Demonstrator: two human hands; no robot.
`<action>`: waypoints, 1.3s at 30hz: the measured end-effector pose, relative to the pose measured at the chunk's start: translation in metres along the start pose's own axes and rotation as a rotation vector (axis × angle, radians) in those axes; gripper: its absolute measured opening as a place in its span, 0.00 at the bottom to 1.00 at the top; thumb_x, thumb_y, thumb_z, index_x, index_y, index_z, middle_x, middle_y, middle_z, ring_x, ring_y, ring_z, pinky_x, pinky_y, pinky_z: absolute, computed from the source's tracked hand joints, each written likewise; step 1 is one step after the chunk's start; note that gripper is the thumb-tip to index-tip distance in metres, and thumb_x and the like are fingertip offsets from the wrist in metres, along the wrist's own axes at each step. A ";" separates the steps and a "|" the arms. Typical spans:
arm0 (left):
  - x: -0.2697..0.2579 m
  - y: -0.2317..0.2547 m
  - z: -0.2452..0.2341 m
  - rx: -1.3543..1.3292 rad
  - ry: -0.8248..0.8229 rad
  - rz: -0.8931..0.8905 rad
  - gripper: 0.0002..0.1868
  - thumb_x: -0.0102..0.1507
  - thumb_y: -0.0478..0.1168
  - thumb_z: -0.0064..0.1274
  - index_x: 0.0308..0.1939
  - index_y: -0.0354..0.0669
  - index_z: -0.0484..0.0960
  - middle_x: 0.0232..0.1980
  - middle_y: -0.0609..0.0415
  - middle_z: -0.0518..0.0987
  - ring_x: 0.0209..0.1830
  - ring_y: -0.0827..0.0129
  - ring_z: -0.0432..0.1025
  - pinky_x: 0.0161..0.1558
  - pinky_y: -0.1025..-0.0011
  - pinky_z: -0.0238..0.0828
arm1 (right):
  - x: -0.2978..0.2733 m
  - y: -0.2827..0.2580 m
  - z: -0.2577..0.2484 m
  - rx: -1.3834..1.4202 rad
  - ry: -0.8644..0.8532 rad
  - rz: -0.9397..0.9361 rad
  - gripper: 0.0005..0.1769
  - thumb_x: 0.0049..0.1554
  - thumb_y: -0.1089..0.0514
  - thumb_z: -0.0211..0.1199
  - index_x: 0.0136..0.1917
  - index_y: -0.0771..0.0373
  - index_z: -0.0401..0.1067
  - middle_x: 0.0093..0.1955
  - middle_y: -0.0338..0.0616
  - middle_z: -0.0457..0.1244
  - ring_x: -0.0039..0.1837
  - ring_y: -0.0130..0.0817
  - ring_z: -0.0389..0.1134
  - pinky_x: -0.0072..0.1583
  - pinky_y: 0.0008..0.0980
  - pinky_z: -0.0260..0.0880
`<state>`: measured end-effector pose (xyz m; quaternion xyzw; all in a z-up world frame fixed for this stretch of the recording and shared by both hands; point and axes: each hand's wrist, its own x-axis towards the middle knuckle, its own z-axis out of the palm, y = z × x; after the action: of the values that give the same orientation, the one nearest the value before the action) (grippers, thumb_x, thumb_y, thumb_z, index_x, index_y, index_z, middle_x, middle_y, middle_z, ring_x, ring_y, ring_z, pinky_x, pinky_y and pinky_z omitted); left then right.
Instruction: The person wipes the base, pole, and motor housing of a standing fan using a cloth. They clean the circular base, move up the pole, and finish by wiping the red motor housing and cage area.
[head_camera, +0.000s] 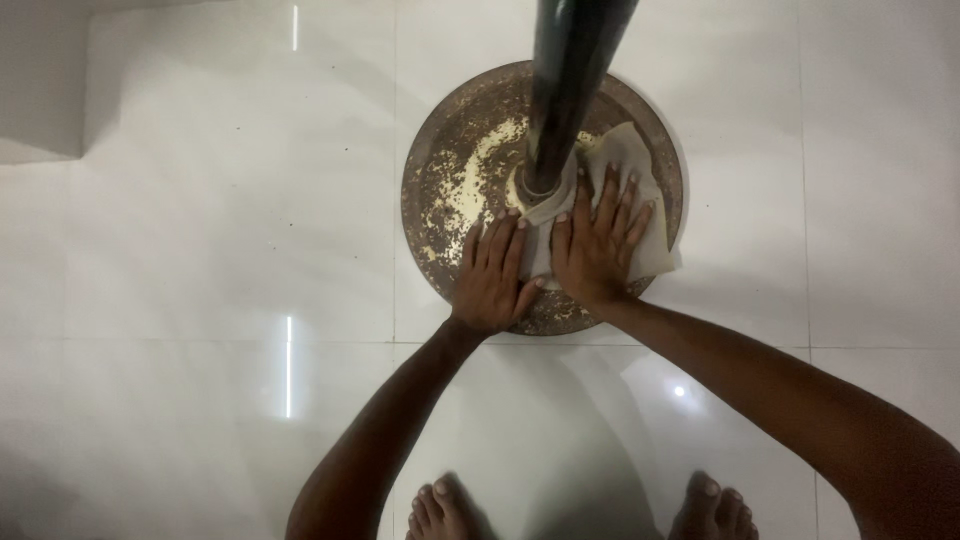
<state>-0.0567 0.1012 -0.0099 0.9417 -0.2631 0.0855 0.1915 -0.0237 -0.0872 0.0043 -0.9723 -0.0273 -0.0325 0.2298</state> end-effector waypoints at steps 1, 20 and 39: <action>0.000 -0.001 0.001 0.013 -0.019 -0.003 0.41 0.73 0.62 0.33 0.76 0.28 0.56 0.77 0.32 0.58 0.80 0.44 0.53 0.79 0.41 0.41 | 0.001 0.002 0.001 -0.008 0.007 -0.005 0.38 0.67 0.46 0.42 0.84 0.66 0.46 0.86 0.66 0.33 0.86 0.68 0.26 0.76 0.74 0.19; 0.003 0.004 -0.003 0.028 -0.014 -0.014 0.39 0.72 0.58 0.39 0.74 0.28 0.58 0.76 0.33 0.60 0.79 0.45 0.54 0.78 0.42 0.42 | 0.066 0.047 0.003 -0.020 -0.025 -0.229 0.32 0.70 0.50 0.41 0.84 0.57 0.50 0.87 0.59 0.39 0.87 0.59 0.35 0.80 0.65 0.25; -0.023 0.016 -0.019 0.012 -0.074 0.065 0.36 0.74 0.59 0.34 0.77 0.35 0.56 0.81 0.32 0.52 0.82 0.42 0.48 0.81 0.42 0.35 | -0.013 0.059 -0.025 -0.070 -0.066 -0.432 0.35 0.71 0.47 0.39 0.84 0.68 0.45 0.85 0.69 0.36 0.86 0.66 0.35 0.81 0.66 0.30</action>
<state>-0.0857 0.1064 0.0063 0.9363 -0.2999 0.0581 0.1731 -0.0341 -0.1516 -0.0011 -0.9518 -0.2414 -0.0500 0.1827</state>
